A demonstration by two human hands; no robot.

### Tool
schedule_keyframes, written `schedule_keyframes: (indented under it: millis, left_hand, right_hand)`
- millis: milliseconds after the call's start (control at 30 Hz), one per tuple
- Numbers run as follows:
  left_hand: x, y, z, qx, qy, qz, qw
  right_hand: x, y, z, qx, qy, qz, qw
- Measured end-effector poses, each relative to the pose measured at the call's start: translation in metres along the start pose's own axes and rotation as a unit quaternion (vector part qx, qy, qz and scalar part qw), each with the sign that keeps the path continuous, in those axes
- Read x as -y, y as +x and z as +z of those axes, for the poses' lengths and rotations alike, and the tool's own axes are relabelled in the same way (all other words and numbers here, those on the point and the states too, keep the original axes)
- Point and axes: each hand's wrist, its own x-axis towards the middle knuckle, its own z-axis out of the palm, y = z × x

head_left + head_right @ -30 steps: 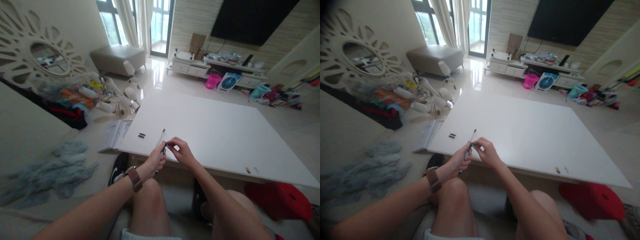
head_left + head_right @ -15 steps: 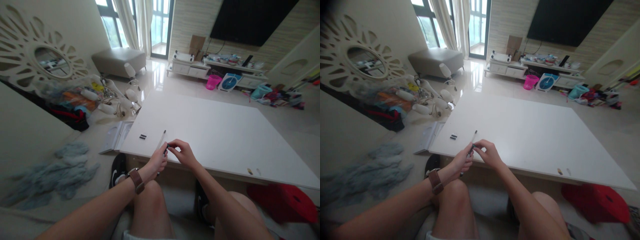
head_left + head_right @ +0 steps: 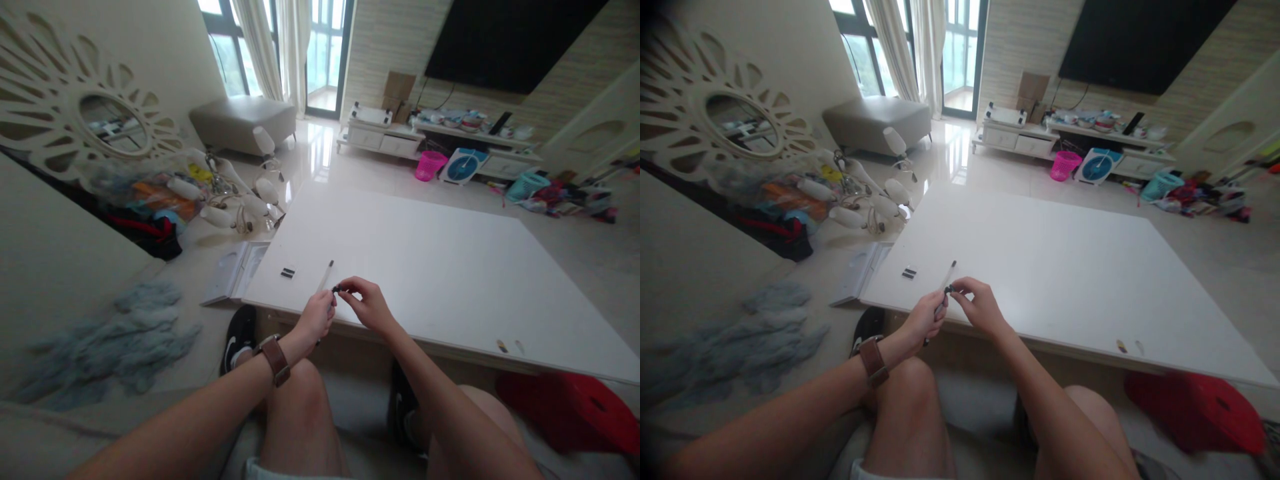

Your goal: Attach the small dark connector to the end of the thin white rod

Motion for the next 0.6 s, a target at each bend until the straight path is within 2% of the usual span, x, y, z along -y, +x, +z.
schedule_keyframes:
  millis: [167, 400, 500, 600]
  left_hand:
    - [0.001, 0.004, -0.001, -0.017, 0.084, 0.109, 0.990]
    - [0.001, -0.003, 0.001, -0.015, 0.132, 0.220, 0.966]
    - [-0.001, -0.007, 0.004, 0.002, 0.145, 0.244, 0.959]
    - [-0.003, -0.008, 0.005, 0.010, 0.136, 0.247, 0.959]
  right_hand:
    - [-0.006, 0.002, -0.003, 0.006, 0.208, 0.099, 0.973]
    - [-0.007, 0.002, -0.003, -0.034, 0.324, 0.128, 0.937]
    - [-0.001, 0.003, -0.003, -0.041, 0.372, 0.132, 0.918]
    - [0.002, 0.003, -0.005, -0.041, 0.387, 0.141, 0.910]
